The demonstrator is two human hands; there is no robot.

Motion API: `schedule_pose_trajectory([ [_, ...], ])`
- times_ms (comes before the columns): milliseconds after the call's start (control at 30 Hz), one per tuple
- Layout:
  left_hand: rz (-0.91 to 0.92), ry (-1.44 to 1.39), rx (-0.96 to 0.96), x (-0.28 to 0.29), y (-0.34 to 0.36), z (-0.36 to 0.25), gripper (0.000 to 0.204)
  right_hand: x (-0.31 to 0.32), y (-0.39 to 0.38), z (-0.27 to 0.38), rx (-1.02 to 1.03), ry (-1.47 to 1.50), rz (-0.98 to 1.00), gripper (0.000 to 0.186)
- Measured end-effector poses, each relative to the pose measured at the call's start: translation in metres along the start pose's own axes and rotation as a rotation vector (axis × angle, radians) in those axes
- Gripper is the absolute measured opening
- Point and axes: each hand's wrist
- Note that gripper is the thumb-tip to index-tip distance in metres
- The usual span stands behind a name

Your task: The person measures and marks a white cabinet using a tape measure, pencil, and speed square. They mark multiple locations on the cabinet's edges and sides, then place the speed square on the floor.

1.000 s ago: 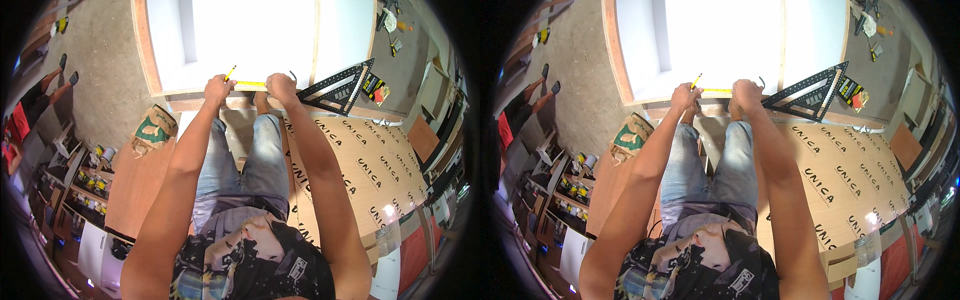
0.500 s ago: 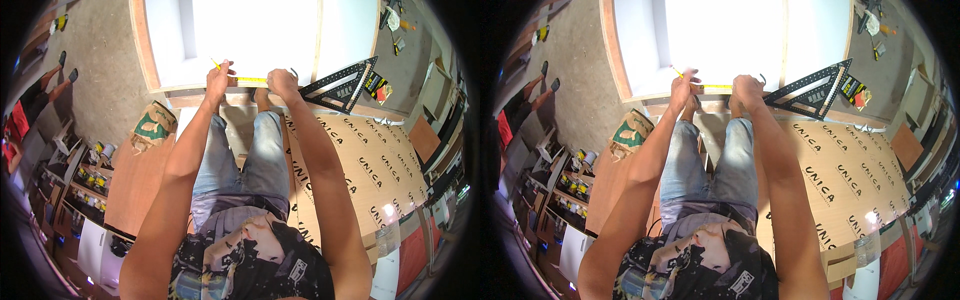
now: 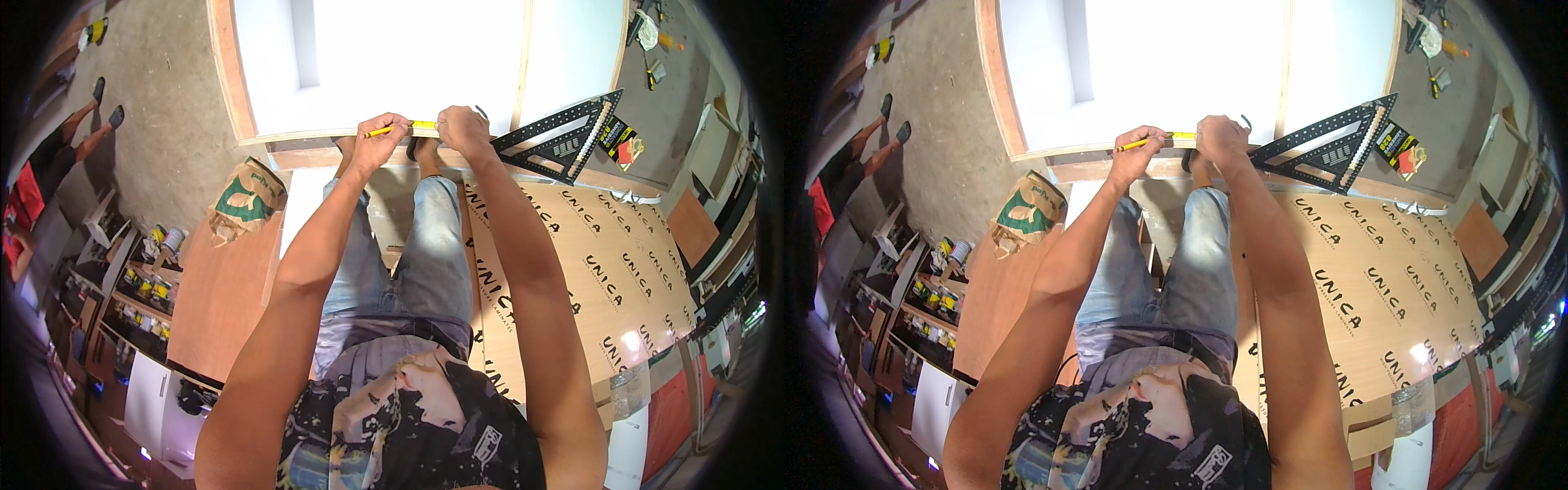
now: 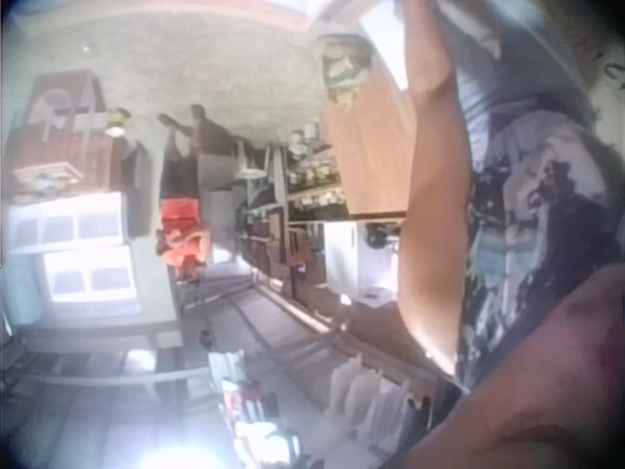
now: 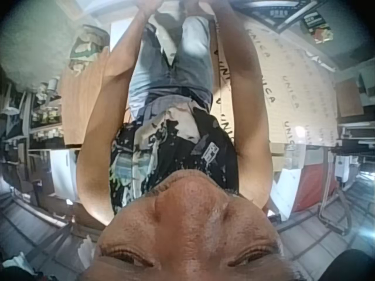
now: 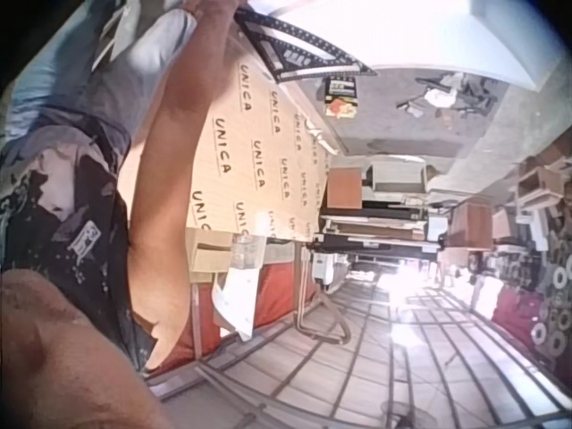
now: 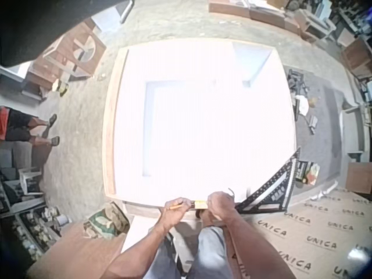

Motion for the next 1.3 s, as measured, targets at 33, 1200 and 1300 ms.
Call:
schedule_pose_trajectory([
  [33, -0.01, 0.022, -0.02, 0.0, -0.001, -0.001, 0.019, 0.0, 0.001, 0.0, -0.007, -0.008, 0.01, 0.018],
  [1200, -0.078, 0.318, -0.372, -0.01, 0.009, 0.018, 0.018, 0.007, -0.003, 0.002, 0.051, -0.046, 0.007, 0.02],
  [1300, -0.078, 0.306, -0.36, -0.01, 0.01, 0.022, 0.019, 0.006, -0.002, 0.001, 0.043, -0.03, 0.011, 0.02],
])
Point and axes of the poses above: each hand's wrist, its own y-axis towards the middle knuckle, its own x-axis out of the back of the hand, z = x × y, and after that the axes turned 11 degrees about x, right-handed
